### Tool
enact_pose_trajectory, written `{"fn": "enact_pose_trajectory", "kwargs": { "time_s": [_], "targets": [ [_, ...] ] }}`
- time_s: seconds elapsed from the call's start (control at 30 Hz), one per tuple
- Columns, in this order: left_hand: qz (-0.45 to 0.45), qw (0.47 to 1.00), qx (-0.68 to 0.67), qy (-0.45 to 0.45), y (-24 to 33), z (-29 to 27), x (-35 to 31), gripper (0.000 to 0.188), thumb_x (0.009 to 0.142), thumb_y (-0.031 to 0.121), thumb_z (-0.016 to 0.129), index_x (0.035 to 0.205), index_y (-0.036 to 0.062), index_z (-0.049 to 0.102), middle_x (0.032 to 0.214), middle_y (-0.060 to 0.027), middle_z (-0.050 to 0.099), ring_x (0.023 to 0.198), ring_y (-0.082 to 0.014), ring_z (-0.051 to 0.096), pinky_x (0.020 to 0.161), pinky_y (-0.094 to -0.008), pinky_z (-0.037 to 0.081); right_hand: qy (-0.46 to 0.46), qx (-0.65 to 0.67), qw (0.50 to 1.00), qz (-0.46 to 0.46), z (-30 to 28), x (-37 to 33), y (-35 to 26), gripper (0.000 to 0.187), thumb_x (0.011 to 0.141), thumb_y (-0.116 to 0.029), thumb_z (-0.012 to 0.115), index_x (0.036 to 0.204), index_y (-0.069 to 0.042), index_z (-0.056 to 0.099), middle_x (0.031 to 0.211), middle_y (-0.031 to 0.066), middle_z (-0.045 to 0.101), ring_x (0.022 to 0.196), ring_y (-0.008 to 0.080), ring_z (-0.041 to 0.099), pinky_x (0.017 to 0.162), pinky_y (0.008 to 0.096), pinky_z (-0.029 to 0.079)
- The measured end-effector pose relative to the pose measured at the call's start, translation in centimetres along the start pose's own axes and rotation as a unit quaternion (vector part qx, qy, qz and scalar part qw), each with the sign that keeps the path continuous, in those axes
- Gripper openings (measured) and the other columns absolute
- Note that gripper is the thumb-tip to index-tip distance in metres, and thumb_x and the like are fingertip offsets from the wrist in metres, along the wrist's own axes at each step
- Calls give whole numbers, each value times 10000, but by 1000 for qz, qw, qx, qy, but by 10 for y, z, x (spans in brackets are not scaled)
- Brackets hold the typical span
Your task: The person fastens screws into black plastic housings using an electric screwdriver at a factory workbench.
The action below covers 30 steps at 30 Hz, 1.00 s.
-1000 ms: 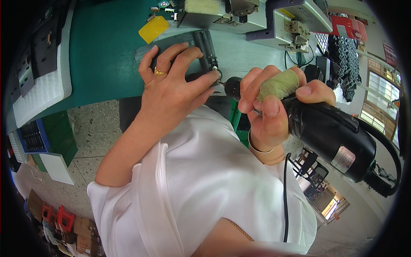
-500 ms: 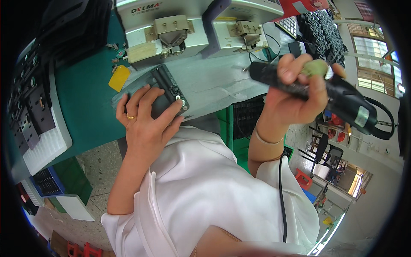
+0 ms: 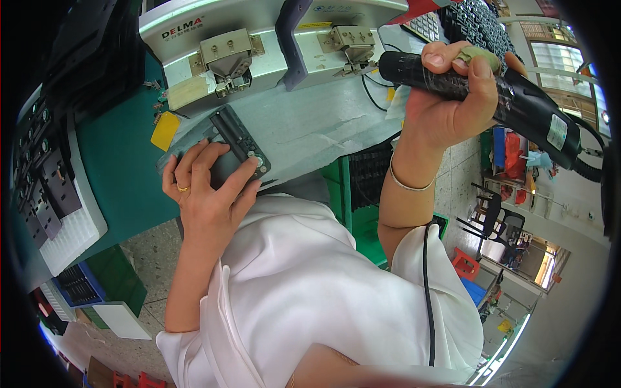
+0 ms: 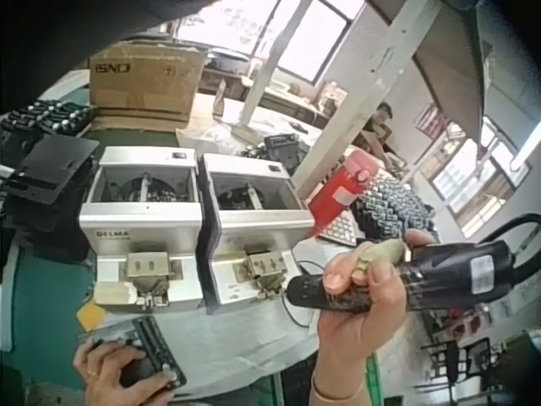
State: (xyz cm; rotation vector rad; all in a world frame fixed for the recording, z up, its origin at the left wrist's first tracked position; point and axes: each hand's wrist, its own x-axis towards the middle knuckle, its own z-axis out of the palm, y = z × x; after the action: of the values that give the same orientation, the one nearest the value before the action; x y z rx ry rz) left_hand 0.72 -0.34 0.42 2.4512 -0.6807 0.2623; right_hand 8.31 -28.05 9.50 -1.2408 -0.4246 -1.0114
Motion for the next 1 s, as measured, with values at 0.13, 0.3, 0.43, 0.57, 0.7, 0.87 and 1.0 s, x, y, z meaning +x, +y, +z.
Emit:
{"fn": "enact_pose_trajectory", "kwargs": {
  "time_s": [0.13,0.3,0.43,0.57,0.7,0.87,1.0],
  "targets": [
    [-2,1000,3,-6,1,0,0,384,674,203,837,1045,245,744,1199,-67,578,1245,-293,487,1116,-482,192,2,-2,999,34,-4,-2,1,480,837,-3,563,1278,-59,382,683,108,587,534,225,595,578,397,543],
    [-3,1000,3,-9,1,-1,0,388,680,207,836,1054,247,742,1200,-70,578,1247,-293,486,1116,-480,191,-48,10,998,49,-12,1,2,494,863,-27,530,1330,-101,385,709,108,594,587,237,596,607,430,536],
    [0,1000,2,-7,0,0,-1,407,682,214,836,1075,252,737,1209,-72,576,1253,-294,482,1117,-480,188,-72,4,997,37,-5,2,3,474,866,3,521,1314,-76,387,713,115,597,590,245,599,602,420,537],
    [-4,1000,-9,-8,3,-5,3,375,674,260,827,1037,272,735,1207,-46,573,1251,-281,470,1103,-495,182,-121,-47,990,56,0,17,4,344,880,-6,545,1210,-10,448,697,132,604,594,247,598,604,412,537],
    [-14,1000,-2,-8,2,-11,-6,406,674,276,833,1064,246,725,1222,-50,568,1252,-287,466,1102,-496,184,-88,-68,986,127,32,25,5,398,850,8,629,1207,12,452,662,51,541,478,168,559,479,285,501],
    [-20,999,6,39,-8,-12,-29,444,683,304,840,1090,196,700,1226,-46,573,1245,-270,474,1100,-479,202,-127,-37,981,139,22,24,5,381,854,6,631,1200,8,470,695,58,548,513,174,574,499,285,505],
    [-45,997,9,56,-14,-10,-42,426,680,300,843,1065,196,695,1216,-35,581,1242,-258,481,1102,-468,210,-167,56,956,234,-2,6,-10,150,898,-107,526,1005,-13,575,672,77,523,591,183,503,591,346,402]
  ]
}}
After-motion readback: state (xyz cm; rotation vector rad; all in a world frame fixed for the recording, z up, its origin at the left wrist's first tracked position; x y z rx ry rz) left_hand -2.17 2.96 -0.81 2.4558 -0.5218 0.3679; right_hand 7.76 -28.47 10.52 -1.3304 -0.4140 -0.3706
